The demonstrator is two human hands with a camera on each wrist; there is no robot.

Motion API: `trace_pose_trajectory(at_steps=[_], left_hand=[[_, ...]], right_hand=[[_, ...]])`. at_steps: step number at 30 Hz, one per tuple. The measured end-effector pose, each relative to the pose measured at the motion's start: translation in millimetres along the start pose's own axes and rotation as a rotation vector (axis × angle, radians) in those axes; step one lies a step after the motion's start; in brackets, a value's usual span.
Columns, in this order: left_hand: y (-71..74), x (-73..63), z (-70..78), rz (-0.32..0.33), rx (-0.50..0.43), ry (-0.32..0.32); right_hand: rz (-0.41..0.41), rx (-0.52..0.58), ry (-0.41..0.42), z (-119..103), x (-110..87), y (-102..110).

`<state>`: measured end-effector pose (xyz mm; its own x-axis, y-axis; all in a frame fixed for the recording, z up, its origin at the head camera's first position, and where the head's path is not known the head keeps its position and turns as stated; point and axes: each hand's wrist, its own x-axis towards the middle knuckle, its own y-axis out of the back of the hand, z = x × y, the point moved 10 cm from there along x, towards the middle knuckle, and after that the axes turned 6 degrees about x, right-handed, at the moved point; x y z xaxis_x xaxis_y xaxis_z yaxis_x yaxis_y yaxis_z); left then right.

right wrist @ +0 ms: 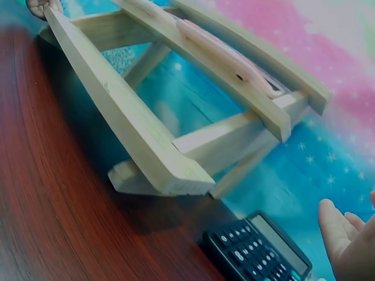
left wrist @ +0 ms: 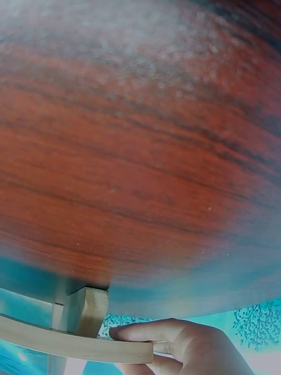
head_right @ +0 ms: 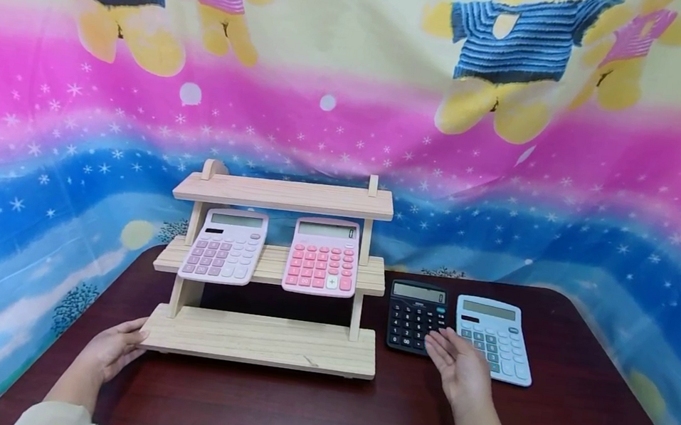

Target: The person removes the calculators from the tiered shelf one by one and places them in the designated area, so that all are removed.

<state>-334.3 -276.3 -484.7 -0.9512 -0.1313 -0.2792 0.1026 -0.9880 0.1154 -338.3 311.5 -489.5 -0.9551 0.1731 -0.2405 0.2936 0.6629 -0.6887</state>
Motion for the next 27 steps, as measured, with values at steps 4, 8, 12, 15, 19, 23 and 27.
trace_pose_trajectory(at_steps=[4,8,12,15,19,23,27], left_hand=[[-0.5,0.3,0.2,0.001,-0.005,-0.002],[-0.3,0.4,-0.4,0.003,-0.009,0.001],[0.3,0.6,-1.4,0.005,-0.004,0.006],[0.9,0.4,-1.9,0.004,0.002,0.005],[1.1,0.4,-1.7,0.002,0.007,0.002],[2.0,2.4,-3.2,0.006,-0.002,0.003],[1.7,2.5,-3.8,0.006,-0.005,0.005]], right_hand=[[0.003,0.014,-0.050,-1.4,-34.0,-40.6],[-0.002,0.053,-0.088,0.3,-54.8,-66.5],[-0.011,0.017,-0.086,4.2,-59.8,-76.8],[-0.033,0.018,-0.093,10.2,-59.3,-81.2],[-0.054,0.028,-0.106,18.5,-58.5,-86.8],[-0.065,0.007,-0.104,25.3,-58.4,-92.6],[-0.088,-0.015,-0.106,32.0,-57.8,-98.9]])
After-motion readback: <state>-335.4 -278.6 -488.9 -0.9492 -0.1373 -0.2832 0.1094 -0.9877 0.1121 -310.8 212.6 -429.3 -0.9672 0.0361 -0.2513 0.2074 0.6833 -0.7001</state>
